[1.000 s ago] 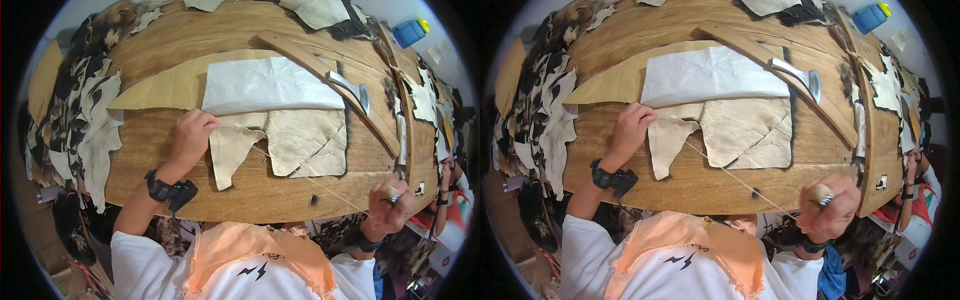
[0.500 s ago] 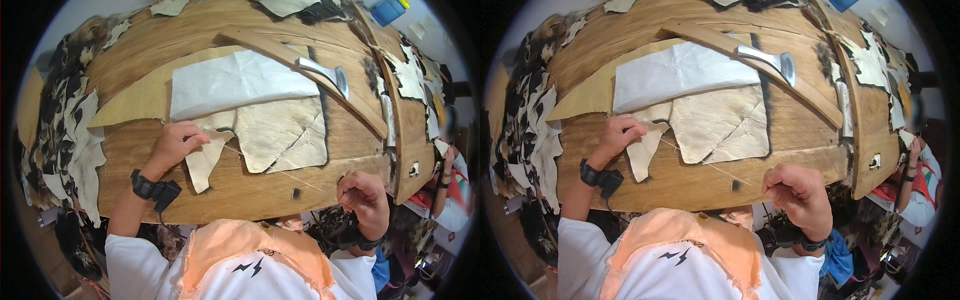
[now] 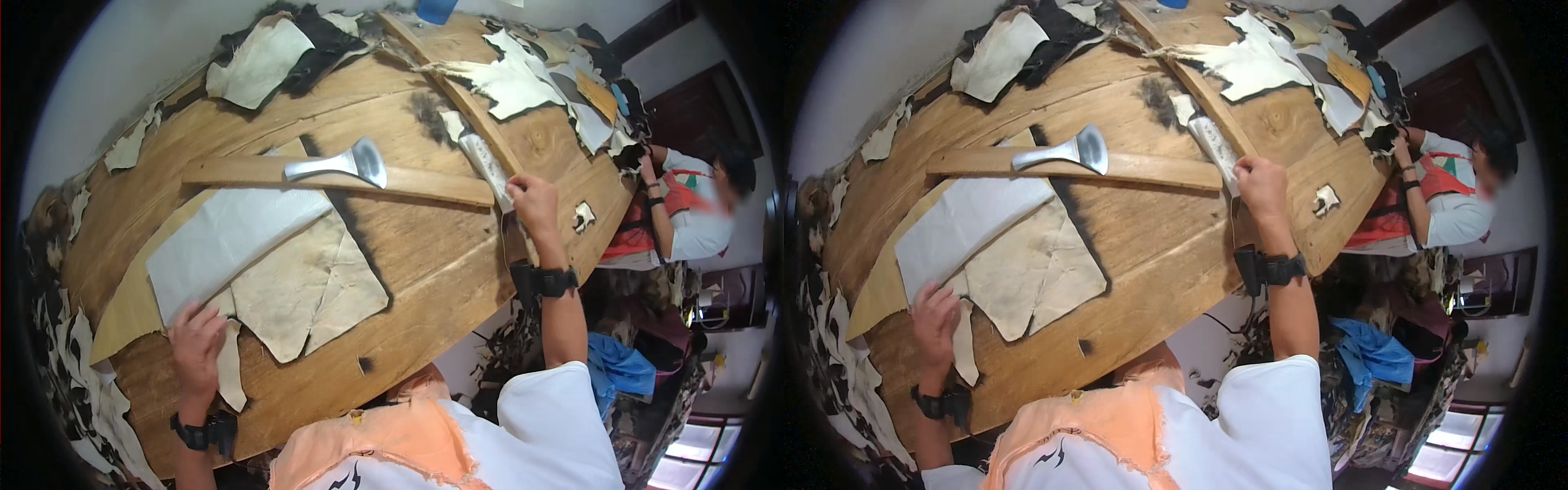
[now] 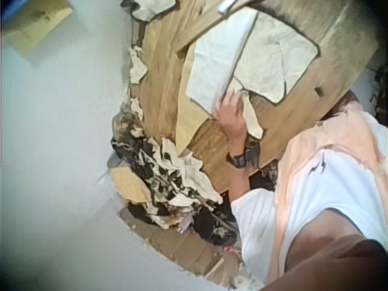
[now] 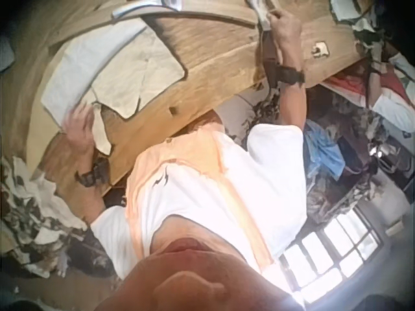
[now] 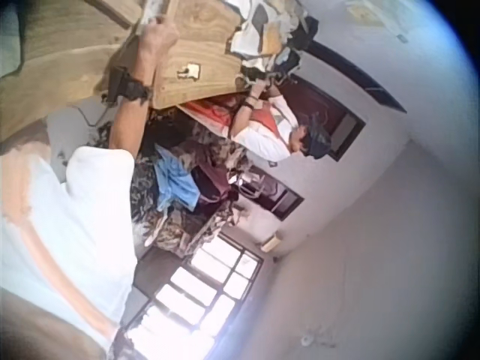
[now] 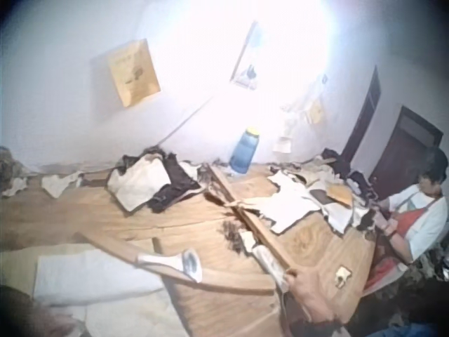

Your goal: Cutting and trimming processed leather hides into specific shapes on a workshop table.

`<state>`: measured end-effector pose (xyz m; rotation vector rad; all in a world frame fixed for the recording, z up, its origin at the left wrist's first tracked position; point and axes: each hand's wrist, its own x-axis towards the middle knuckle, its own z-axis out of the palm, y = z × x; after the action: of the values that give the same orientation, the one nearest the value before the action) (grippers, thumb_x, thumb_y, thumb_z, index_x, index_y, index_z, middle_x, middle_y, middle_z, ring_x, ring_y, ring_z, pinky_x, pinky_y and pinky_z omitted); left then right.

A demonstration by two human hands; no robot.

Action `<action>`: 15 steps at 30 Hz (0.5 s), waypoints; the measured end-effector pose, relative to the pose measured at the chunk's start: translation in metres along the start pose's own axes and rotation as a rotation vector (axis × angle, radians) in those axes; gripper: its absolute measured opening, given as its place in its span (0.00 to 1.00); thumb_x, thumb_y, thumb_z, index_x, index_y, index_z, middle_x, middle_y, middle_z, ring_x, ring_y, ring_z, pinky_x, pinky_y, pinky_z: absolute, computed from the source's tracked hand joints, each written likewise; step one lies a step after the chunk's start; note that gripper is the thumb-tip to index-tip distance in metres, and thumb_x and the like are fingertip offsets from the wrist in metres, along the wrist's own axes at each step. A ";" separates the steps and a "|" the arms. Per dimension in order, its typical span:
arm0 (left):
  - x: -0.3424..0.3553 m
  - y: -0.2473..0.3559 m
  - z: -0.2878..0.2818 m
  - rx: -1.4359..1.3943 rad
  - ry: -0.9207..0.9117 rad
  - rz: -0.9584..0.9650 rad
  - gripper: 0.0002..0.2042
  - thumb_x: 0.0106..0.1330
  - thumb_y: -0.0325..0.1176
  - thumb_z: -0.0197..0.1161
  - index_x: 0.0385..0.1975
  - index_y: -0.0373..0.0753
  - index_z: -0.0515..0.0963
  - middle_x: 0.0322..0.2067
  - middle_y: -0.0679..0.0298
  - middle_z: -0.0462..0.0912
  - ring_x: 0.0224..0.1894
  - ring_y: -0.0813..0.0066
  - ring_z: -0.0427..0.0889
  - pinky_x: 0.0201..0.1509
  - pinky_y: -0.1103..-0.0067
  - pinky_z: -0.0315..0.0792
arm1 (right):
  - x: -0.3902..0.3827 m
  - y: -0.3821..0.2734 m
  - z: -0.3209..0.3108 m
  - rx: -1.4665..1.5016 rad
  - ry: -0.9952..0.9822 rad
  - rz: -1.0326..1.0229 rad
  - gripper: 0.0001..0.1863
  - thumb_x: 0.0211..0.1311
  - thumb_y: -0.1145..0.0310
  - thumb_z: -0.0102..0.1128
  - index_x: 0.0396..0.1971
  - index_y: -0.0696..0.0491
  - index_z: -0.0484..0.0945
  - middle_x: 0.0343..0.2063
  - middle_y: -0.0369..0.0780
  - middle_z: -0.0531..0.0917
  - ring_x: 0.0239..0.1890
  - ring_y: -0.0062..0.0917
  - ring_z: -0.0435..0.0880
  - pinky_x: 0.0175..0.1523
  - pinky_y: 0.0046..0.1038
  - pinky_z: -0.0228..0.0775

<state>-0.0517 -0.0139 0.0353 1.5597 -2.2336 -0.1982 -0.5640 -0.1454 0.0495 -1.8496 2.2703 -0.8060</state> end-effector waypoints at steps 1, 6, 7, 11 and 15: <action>0.000 0.005 0.003 0.009 0.009 -0.007 0.11 0.57 0.25 0.54 0.39 0.38 0.76 0.44 0.60 0.77 0.52 0.59 0.70 0.54 0.70 0.61 | 0.002 -0.003 0.007 -0.158 0.006 -0.024 0.06 0.47 0.68 0.56 0.23 0.53 0.81 0.22 0.47 0.79 0.26 0.38 0.80 0.34 0.33 0.72; 0.005 0.013 0.008 0.079 -0.390 -0.115 0.25 0.60 0.29 0.49 0.60 0.39 0.58 0.63 0.61 0.56 0.66 0.55 0.48 0.65 0.57 0.39 | 0.015 0.004 0.022 -0.348 -0.043 -0.051 0.07 0.44 0.71 0.53 0.20 0.52 0.81 0.21 0.48 0.79 0.27 0.42 0.79 0.35 0.36 0.71; 0.005 0.014 0.006 0.045 -0.379 -0.099 0.25 0.60 0.29 0.49 0.60 0.39 0.59 0.63 0.61 0.57 0.66 0.54 0.49 0.65 0.56 0.39 | 0.019 0.002 0.026 -0.337 -0.052 -0.068 0.07 0.44 0.71 0.53 0.20 0.52 0.81 0.21 0.48 0.79 0.27 0.42 0.79 0.35 0.36 0.71; 0.008 0.012 0.002 0.052 -0.397 -0.088 0.25 0.61 0.31 0.50 0.60 0.39 0.58 0.63 0.61 0.56 0.66 0.55 0.48 0.65 0.56 0.39 | 0.030 0.004 0.030 -0.430 -0.080 -0.122 0.07 0.44 0.72 0.53 0.19 0.52 0.81 0.21 0.48 0.79 0.28 0.42 0.79 0.34 0.37 0.71; 0.009 0.008 -0.001 -0.010 -0.457 -0.096 0.26 0.62 0.32 0.48 0.62 0.38 0.54 0.64 0.59 0.53 0.67 0.53 0.44 0.66 0.57 0.36 | 0.024 -0.029 0.036 -0.620 -0.119 -0.190 0.05 0.45 0.72 0.54 0.23 0.53 0.79 0.25 0.45 0.79 0.32 0.39 0.78 0.34 0.37 0.70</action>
<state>-0.0607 -0.0188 0.0410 1.7558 -2.4818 -0.6517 -0.5303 -0.1828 0.0375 -2.2988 2.4728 0.0245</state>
